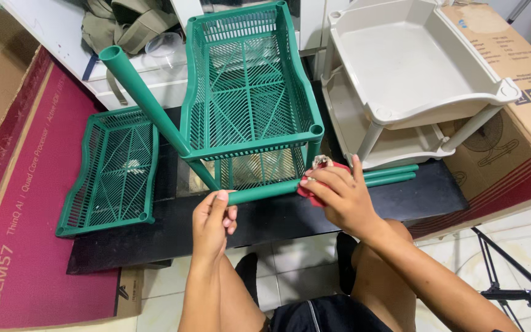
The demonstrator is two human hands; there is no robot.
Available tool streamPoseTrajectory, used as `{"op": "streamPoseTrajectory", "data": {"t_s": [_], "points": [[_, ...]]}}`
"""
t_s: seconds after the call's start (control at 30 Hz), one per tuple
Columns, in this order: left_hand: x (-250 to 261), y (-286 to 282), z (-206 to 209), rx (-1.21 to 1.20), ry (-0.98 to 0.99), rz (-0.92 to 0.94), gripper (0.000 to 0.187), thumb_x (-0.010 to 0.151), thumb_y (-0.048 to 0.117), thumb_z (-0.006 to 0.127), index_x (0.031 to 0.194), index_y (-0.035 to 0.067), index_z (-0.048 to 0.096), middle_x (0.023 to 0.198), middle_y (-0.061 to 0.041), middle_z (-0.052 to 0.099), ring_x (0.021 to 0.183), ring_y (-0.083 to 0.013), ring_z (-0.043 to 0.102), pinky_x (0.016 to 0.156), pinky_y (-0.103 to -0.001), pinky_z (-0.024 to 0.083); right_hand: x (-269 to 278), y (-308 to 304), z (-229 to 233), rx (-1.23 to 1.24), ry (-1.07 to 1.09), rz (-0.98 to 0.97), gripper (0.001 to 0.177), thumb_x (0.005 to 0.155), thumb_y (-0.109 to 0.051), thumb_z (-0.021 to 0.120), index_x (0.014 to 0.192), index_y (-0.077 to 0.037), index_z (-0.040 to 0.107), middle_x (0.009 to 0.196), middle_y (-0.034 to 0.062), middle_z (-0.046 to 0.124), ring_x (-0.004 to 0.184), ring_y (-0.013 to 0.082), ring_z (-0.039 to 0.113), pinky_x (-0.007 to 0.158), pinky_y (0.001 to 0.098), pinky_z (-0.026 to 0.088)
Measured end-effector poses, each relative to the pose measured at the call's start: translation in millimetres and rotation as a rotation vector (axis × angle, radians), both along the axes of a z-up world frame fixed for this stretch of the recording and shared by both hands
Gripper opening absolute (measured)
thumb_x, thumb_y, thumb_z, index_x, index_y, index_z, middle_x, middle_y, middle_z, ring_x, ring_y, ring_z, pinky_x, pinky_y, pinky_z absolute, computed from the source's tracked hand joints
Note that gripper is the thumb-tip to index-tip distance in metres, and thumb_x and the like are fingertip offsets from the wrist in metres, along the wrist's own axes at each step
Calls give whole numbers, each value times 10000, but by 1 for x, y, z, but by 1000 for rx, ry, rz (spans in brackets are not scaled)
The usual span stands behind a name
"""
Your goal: The person wipes green plastic poles with a red cloth and then inserts them into the corners of a green plastic basket to assemble a small shelf. The person handles several poles one at a time and places them into the basket frame.
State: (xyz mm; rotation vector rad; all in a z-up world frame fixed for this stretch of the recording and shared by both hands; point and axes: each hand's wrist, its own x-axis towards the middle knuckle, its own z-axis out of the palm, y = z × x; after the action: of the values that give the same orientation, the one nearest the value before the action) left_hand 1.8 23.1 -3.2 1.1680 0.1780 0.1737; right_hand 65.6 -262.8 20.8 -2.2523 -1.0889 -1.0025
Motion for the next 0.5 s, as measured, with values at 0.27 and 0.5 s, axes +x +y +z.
{"op": "streamPoseTrajectory", "data": {"t_s": [0.27, 0.5], "points": [[-4, 1, 6, 97, -60, 2, 323, 1040, 235, 588, 1089, -69, 685, 718, -46, 575, 576, -52, 450, 449, -219, 390, 9, -9, -20, 385, 324, 196, 424, 848, 120, 608, 1237, -45, 646, 1255, 116, 659, 1163, 294, 654, 1006, 399, 536], [-13, -1, 16, 410, -163, -189, 328, 941, 101, 684, 1245, -19, 660, 968, -83, 699, 814, -96, 652, 653, -259, 588, 15, -3, -42, 1061, 1211, 170, 245, 1075, -139, 542, 1244, -11, 663, 1029, 99, 715, 860, 165, 697, 760, 316, 574]]}}
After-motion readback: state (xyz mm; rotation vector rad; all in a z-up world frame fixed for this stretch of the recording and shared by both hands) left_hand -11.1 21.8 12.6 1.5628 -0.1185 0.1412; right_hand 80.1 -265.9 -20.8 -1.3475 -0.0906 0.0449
